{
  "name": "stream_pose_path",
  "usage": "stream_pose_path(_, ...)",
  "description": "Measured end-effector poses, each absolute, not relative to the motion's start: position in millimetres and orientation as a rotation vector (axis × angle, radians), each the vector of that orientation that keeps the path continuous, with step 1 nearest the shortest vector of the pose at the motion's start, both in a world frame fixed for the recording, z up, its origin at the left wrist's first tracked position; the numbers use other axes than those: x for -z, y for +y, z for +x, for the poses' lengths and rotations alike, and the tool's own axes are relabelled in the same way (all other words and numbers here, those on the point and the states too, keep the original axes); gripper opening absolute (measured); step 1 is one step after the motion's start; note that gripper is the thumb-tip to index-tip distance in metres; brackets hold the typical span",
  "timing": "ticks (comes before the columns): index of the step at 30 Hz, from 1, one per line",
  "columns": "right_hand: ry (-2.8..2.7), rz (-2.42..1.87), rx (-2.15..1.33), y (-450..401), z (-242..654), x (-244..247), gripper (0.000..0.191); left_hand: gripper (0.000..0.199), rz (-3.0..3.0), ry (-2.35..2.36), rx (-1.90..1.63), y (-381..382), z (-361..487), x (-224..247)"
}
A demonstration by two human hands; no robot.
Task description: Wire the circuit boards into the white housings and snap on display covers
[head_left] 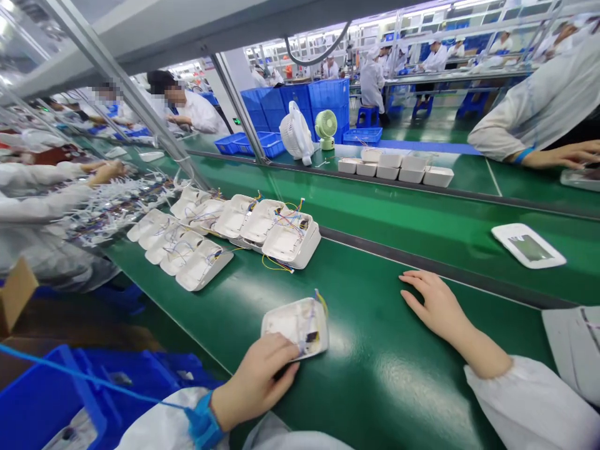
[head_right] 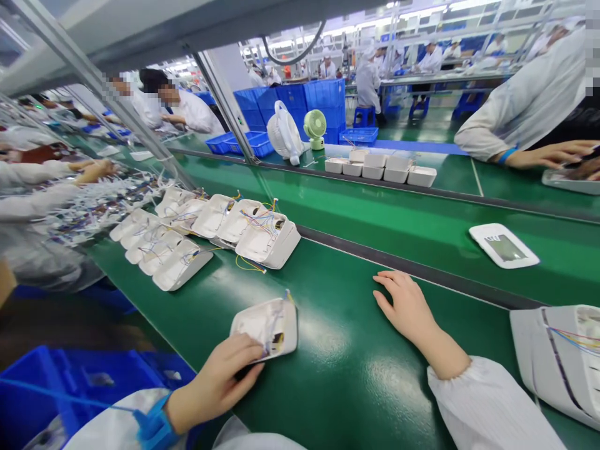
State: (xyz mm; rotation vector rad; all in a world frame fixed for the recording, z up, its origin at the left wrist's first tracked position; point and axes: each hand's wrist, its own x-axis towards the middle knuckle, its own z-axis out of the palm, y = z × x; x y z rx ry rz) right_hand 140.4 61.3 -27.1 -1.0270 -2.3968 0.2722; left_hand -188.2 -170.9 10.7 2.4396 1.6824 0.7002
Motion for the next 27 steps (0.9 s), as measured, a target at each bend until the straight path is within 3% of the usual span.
stream_pose_path(7, -2.074, -1.195, -0.131, 75, 152, 24, 0.031, 0.016, 2.758, 0.959, -0.664, -70, -103, -10)
stream_pose_path(11, -1.860, -1.501, 0.145, 109, 182, 19, 0.048, 0.031, 2.533, 1.151, -0.981, -23, -64, -5)
stream_pose_path(18, -1.589, -2.142, 0.112, 166, 211, 7, 0.075, 0.043, 2.332, 1.089, -0.900, -5, -56, 6)
stream_pose_path(20, -1.586, -2.279, 0.061, 173, 211, 3, 0.071, 0.042, 2.309, 1.089, -0.920, -7, -59, 6)
stream_pose_path(25, -1.660, -2.368, -0.030, 174, 201, -9, 0.031, 0.033, 2.157, 1.100, -0.957, -5, -60, 3)
stream_pose_path(27, -1.692, -2.345, -0.022, 166, 193, -17, 0.031, 0.028, 2.080, 1.108, -0.996, -1, -60, 4)
